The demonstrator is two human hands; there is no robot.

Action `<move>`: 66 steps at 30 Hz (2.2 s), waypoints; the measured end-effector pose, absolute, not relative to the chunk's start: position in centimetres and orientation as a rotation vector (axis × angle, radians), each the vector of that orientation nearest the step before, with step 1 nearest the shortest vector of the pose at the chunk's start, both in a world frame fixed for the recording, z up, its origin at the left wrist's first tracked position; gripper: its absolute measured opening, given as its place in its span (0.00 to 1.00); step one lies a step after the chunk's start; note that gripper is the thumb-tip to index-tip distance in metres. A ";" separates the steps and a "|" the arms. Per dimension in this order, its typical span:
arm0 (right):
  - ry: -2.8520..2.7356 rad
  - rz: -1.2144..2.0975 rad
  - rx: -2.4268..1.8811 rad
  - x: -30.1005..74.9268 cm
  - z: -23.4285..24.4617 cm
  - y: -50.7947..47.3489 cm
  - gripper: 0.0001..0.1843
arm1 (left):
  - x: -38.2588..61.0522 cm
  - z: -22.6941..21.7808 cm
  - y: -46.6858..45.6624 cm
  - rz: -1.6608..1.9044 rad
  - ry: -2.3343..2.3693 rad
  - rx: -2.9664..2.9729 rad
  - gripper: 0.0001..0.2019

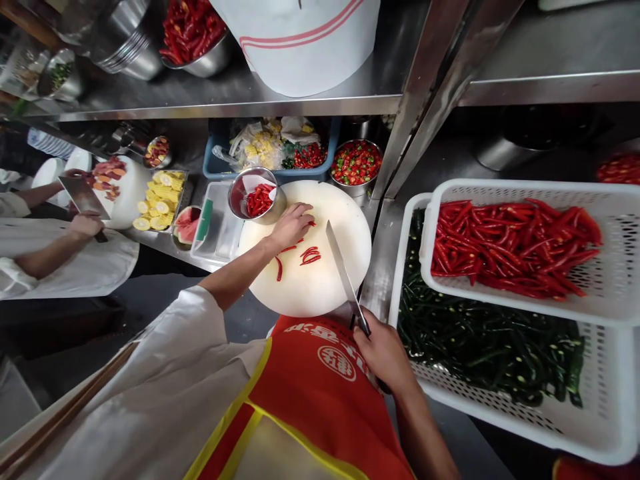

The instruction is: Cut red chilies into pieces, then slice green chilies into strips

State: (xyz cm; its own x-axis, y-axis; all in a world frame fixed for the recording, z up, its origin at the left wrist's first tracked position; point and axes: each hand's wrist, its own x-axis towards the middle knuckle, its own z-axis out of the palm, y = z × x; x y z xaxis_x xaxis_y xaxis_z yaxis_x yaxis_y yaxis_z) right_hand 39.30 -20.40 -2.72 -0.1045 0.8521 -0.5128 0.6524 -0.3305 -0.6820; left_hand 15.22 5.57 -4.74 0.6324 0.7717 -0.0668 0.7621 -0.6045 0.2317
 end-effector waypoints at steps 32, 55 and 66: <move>-1.938 1.372 -1.925 38.3 -0.4 -19.8 0.25 | 12.9 -9.7 -3.8 0.532 1.051 2.345 0.10; -2.112 1.270 -1.961 34.8 -0.8 -15.4 0.22 | 13.6 -9.6 -3.7 0.489 1.118 2.305 0.07; -1.846 1.297 -1.974 37.4 -2.4 -16.8 0.14 | 15.1 -6.0 -6.9 0.275 1.425 2.115 0.08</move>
State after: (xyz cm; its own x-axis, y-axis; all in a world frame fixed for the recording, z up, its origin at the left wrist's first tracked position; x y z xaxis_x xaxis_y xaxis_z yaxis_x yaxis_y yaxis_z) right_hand 37.35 -16.77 -2.44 -0.1269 0.8688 -0.4786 0.7446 -0.2354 -0.6246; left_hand 15.07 -6.87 -5.99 0.4117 0.9004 -0.1408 0.7835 -0.2707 0.5593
